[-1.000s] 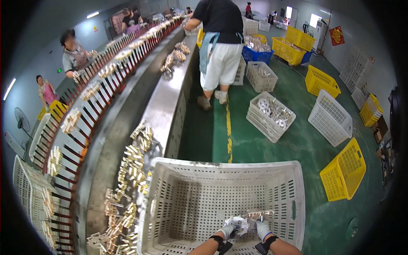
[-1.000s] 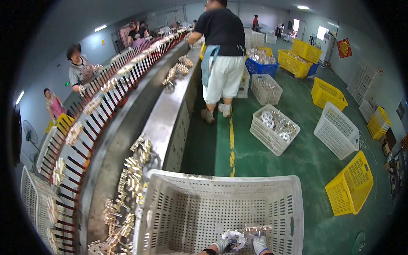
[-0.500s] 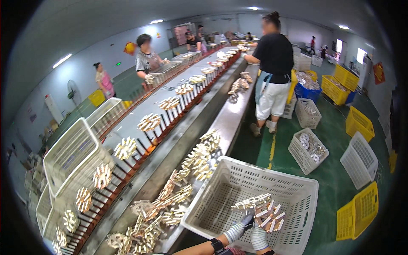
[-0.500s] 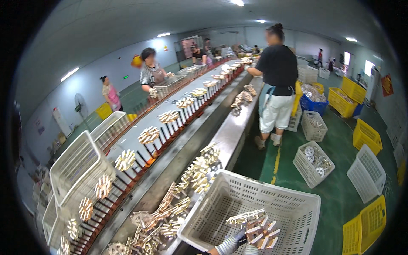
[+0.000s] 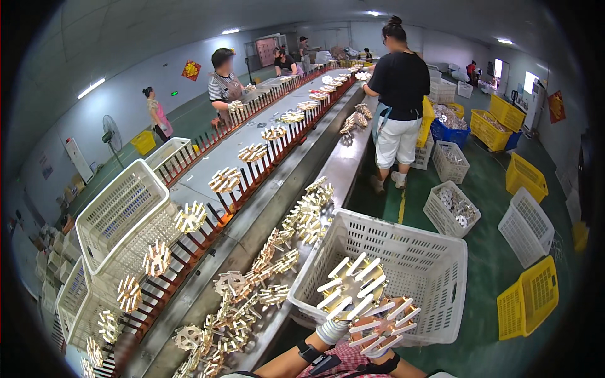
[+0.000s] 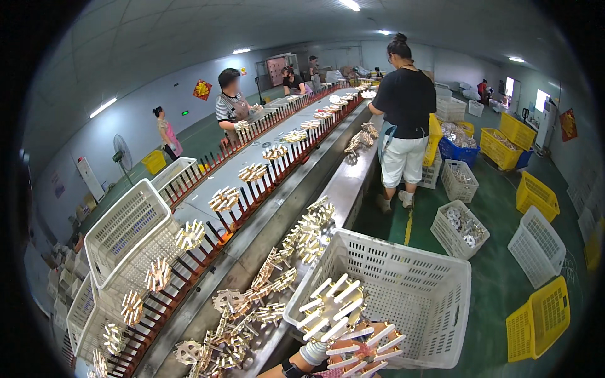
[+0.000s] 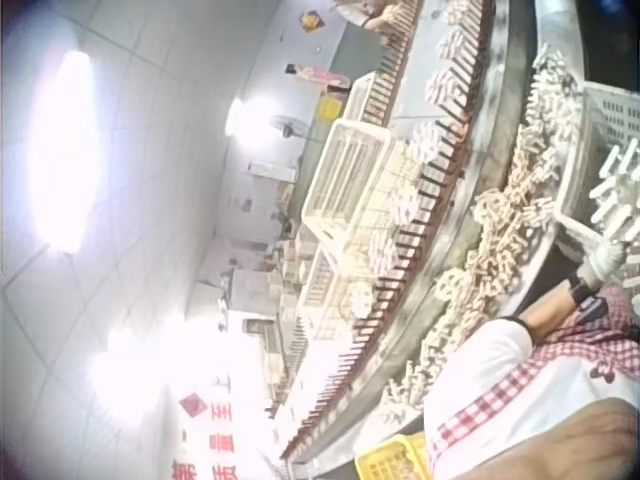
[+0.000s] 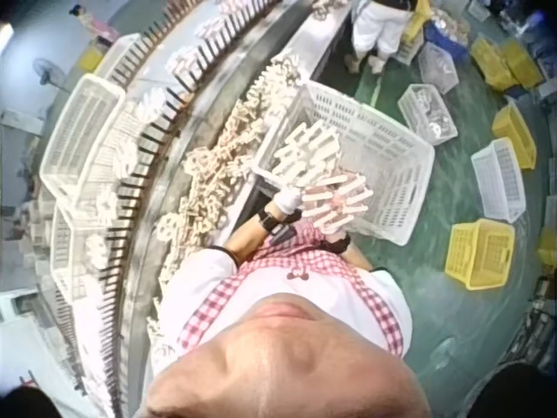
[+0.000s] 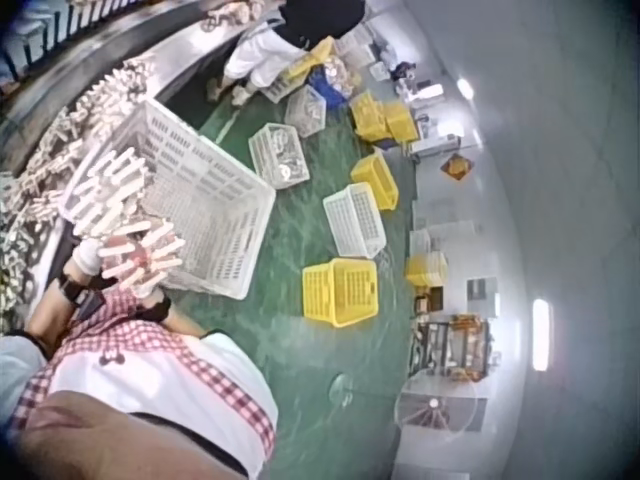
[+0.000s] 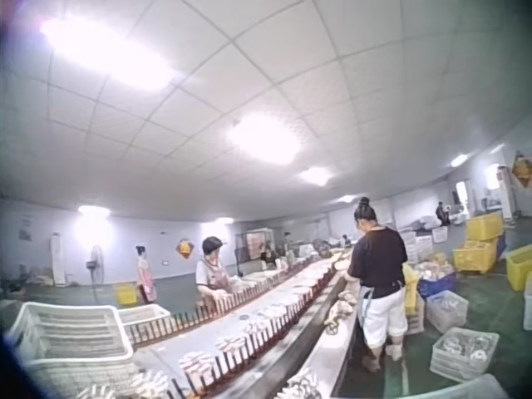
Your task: The person assembles small white plastic components onto a conveyor belt system. They pick up star-shaped plastic bases from a white basket and attach cylindrical white pieces to the slots on the bases. The person then places the assembled units onto the moving conveyor belt, where they are carried away. Other workers are visible in the background performing similar tasks.
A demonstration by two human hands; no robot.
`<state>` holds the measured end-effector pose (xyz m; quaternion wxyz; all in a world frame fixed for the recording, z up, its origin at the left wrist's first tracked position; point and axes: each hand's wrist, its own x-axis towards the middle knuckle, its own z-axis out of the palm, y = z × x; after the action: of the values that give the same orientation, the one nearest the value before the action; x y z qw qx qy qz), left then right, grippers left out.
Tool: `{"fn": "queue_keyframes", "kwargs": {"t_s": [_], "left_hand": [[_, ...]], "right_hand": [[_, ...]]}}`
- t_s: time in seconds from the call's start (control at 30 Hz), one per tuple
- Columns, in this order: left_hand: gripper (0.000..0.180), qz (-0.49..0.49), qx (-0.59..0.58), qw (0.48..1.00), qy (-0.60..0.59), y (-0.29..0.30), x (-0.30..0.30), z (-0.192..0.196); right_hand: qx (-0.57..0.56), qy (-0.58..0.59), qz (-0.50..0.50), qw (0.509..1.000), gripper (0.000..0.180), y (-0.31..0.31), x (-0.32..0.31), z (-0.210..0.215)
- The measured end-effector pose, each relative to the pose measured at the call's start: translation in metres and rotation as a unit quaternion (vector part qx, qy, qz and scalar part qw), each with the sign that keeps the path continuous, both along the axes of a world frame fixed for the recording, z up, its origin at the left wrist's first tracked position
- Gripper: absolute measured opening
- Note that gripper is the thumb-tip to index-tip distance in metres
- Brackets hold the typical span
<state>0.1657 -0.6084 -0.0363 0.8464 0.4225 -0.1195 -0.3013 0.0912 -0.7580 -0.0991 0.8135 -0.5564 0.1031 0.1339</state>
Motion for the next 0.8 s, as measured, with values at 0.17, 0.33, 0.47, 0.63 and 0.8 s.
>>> {"fn": "queue_keyframes", "kwargs": {"t_s": [0.17, 0.33, 0.47, 0.63, 0.8], "left_hand": [[0.04, -0.046, -0.001, 0.998, -0.047, 0.0, -0.025, 0.025], [0.024, 0.055, 0.202, 0.848, -0.487, 0.018, -0.047, 0.005], [0.04, 0.119, 0.103, 0.986, -0.054, -0.023, -0.052, 0.017], [0.021, 0.273, 0.312, 0.887, -0.201, -0.062, -0.037, 0.014], [0.041, 0.368, 0.175, 0.913, -0.016, -0.095, -0.056, 0.011]], "right_hand": [[-0.015, -0.027, 0.008, 1.0, 0.037, 0.012, -0.034, -0.001], [0.041, -0.04, 0.042, 0.997, 0.04, 0.018, -0.057, 0.013], [0.113, -0.041, -0.004, 0.993, 0.042, -0.022, -0.067, 0.028], [0.155, -0.028, -0.192, 0.969, 0.045, -0.159, -0.061, 0.024], [0.105, 0.085, -0.374, 0.917, 0.048, -0.406, -0.064, -0.025]]}}
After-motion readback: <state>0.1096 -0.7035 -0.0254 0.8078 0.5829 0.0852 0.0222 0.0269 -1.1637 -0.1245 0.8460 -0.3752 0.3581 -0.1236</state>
